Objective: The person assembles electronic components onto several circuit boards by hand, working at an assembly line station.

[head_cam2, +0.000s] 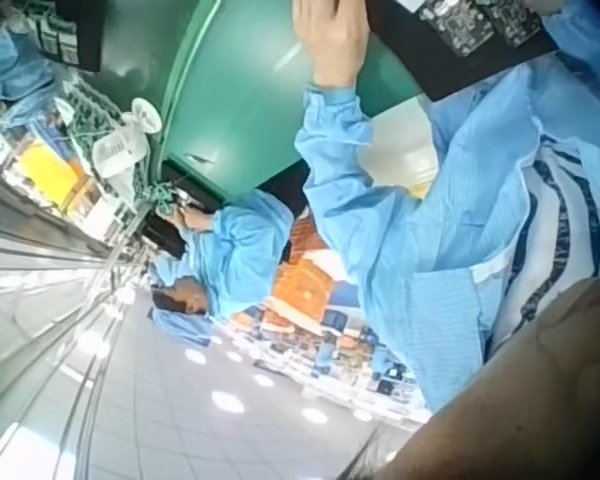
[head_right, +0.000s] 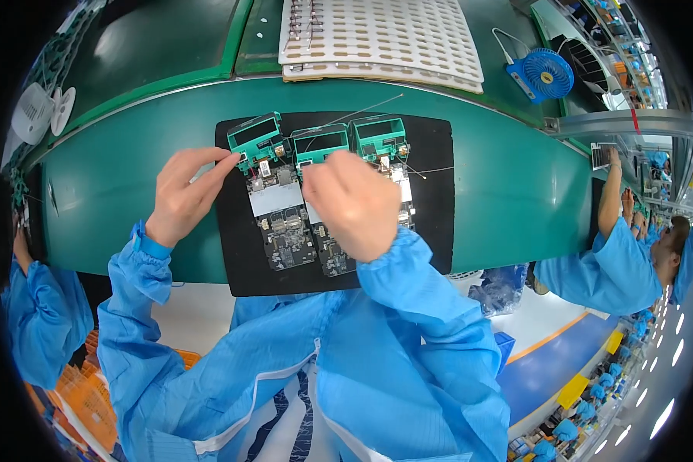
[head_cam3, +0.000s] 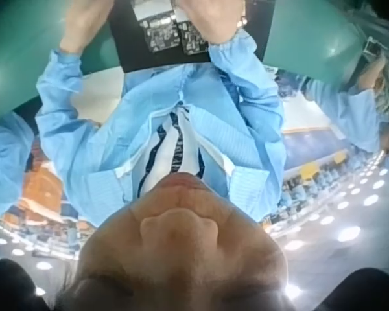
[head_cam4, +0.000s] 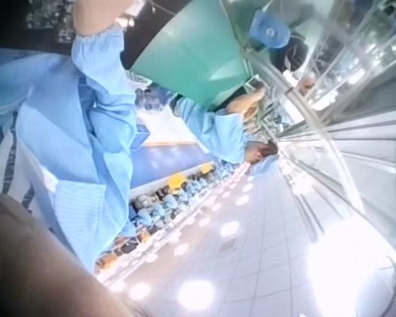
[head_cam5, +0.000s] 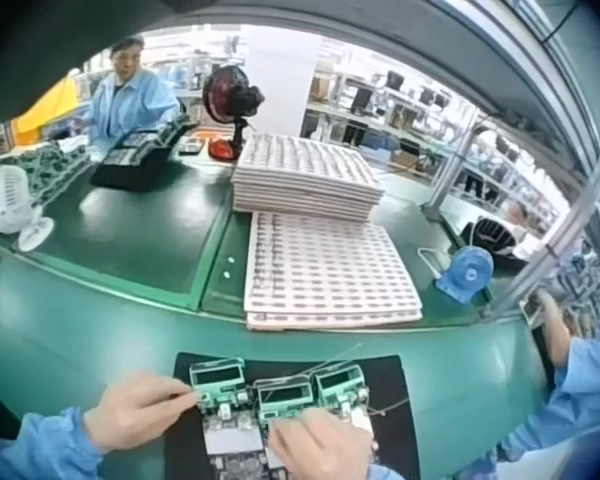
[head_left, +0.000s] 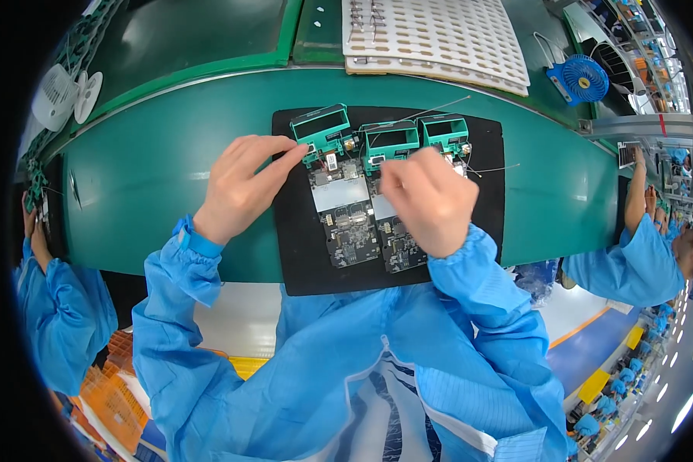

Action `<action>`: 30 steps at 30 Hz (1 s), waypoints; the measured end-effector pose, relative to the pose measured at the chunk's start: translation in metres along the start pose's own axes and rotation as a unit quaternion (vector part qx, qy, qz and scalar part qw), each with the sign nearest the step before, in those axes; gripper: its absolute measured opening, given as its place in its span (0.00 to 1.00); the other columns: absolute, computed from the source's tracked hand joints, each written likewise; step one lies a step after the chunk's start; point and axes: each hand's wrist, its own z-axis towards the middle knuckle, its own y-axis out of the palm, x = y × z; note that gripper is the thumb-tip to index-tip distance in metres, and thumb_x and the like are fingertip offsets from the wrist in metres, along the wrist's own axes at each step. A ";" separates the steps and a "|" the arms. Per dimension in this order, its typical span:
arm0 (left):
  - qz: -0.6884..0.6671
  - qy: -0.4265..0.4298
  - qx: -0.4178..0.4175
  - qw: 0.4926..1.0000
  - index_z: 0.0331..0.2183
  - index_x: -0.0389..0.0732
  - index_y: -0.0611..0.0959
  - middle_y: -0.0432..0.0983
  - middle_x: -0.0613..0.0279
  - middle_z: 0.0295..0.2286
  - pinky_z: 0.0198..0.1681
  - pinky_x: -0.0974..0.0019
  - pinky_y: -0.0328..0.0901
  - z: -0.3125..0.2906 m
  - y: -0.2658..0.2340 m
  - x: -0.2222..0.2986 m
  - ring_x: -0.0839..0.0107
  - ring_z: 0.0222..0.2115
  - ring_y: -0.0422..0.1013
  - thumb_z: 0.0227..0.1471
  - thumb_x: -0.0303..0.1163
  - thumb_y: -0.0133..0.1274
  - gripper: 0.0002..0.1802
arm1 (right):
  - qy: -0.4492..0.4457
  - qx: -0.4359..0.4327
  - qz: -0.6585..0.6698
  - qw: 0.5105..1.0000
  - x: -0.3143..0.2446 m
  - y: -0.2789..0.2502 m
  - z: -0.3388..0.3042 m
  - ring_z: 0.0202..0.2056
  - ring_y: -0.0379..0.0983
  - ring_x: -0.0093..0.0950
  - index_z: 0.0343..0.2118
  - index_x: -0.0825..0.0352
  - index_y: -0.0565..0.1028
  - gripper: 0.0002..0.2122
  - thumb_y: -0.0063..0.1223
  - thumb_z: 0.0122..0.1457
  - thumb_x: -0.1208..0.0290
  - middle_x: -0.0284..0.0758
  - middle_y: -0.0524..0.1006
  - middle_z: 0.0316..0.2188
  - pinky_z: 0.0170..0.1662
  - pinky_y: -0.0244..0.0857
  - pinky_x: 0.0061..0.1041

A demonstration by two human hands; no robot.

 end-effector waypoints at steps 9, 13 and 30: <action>0.020 0.107 -0.009 0.994 0.34 0.34 0.83 0.77 0.58 0.33 0.37 0.61 0.71 0.006 -0.001 -0.013 0.63 0.32 0.75 0.37 0.21 0.61 0.15 | -0.021 -0.154 -0.185 0.971 -0.024 0.014 0.011 0.25 0.73 0.28 0.23 0.63 0.69 0.10 0.63 0.45 0.74 0.32 0.66 0.22 0.23 0.66 0.28; 0.027 0.137 -0.001 0.990 0.33 0.34 0.83 0.76 0.58 0.33 0.37 0.61 0.70 0.011 0.000 -0.017 0.63 0.32 0.75 0.38 0.22 0.61 0.14 | 0.001 -0.113 -0.095 0.989 -0.015 0.019 0.010 0.23 0.72 0.31 0.24 0.65 0.70 0.09 0.63 0.46 0.76 0.34 0.67 0.22 0.22 0.65 0.30; -0.018 -0.010 0.082 0.996 0.31 0.39 0.80 0.75 0.62 0.31 0.37 0.61 0.67 0.037 0.010 0.032 0.61 0.32 0.73 0.35 0.17 0.62 0.15 | 0.122 -0.017 0.083 0.989 -0.006 0.003 0.002 0.23 0.73 0.30 0.28 0.66 0.78 0.04 0.64 0.51 0.78 0.33 0.73 0.24 0.25 0.67 0.26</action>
